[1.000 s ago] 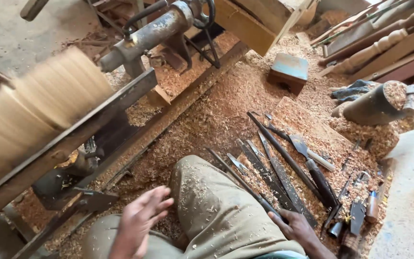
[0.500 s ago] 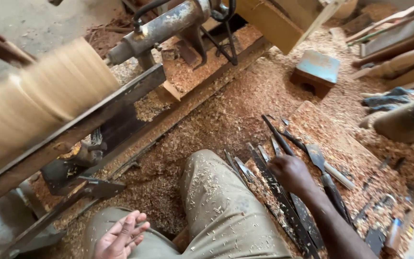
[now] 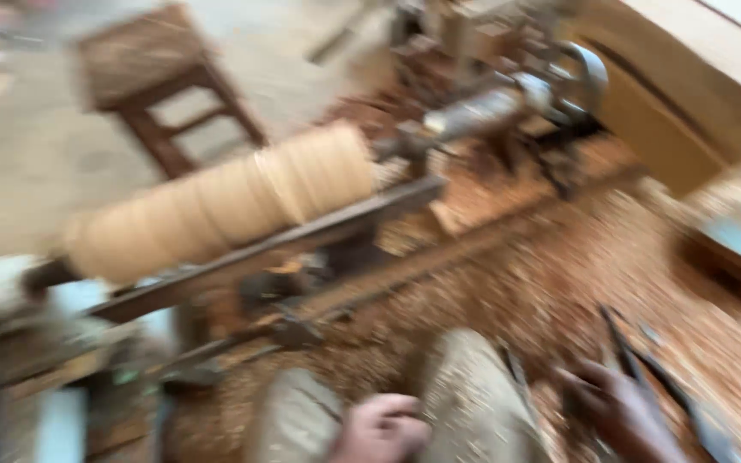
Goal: The person turns on a lathe and uses a metal tool to carve grooves into a rotating wooden cylinder. They then switch to a different tool to refine the shape into a decorative spindle.
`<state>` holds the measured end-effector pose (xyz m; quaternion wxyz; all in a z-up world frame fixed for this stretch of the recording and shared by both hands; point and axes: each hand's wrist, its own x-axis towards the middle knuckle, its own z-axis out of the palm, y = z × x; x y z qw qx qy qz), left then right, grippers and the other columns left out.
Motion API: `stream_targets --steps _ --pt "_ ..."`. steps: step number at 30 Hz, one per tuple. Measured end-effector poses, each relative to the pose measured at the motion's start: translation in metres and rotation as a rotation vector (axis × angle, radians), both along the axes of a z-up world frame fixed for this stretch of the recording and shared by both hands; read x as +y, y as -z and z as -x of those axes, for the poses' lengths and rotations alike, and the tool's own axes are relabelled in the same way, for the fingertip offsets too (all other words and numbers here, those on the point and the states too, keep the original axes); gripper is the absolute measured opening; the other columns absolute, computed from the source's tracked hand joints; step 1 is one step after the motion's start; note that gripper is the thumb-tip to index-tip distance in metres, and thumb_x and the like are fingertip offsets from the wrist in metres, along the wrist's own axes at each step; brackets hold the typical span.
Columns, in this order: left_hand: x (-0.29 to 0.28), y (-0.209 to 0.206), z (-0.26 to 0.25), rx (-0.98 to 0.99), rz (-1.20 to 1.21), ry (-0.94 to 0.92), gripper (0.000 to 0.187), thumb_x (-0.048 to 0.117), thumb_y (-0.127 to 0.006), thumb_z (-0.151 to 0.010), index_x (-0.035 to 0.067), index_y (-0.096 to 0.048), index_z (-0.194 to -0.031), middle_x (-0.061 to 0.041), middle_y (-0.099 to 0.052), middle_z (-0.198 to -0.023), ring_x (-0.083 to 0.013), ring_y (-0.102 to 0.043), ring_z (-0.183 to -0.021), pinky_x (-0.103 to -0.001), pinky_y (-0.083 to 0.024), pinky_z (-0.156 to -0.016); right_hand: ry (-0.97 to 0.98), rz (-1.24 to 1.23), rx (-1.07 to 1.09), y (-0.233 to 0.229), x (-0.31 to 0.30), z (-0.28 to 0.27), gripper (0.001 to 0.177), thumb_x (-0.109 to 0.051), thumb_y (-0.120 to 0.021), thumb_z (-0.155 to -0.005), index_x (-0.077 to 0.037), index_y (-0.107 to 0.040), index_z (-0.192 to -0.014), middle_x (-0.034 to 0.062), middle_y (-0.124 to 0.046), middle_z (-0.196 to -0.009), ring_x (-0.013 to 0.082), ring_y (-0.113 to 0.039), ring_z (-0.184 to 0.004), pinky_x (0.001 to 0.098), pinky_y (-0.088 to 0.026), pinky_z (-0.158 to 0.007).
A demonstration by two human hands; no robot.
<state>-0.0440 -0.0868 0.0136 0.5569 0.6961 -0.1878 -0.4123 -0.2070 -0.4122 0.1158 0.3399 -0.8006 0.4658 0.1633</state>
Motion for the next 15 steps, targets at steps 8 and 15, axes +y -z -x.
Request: stream_targets --steps 8,15 --pt "-0.114 -0.215 0.009 0.081 0.200 0.291 0.058 0.034 -0.062 -0.102 0.004 -0.044 -0.148 -0.020 -0.054 -0.140 -0.0331 -0.050 -0.126 -0.050 -0.041 -0.103 -0.065 0.350 -0.614 -0.135 0.070 -0.065 0.028 -0.023 -0.073 -0.094 -0.010 -0.079 -0.118 0.0096 -0.075 -0.101 0.0210 -0.075 -0.089 0.0349 -0.060 -0.079" --pt "-0.093 -0.216 -0.080 0.431 0.613 -0.391 0.016 0.015 -0.058 -0.105 0.000 -0.060 -0.104 -0.018 -0.073 -0.083 -0.0294 -0.073 -0.072 -0.044 -0.066 -0.070 -0.582 0.268 -0.528 0.002 0.085 -0.043 0.066 -0.038 -0.069 -0.090 -0.017 -0.052 -0.150 0.0125 -0.065 -0.131 0.0223 -0.063 -0.120 0.0330 -0.048 -0.102"
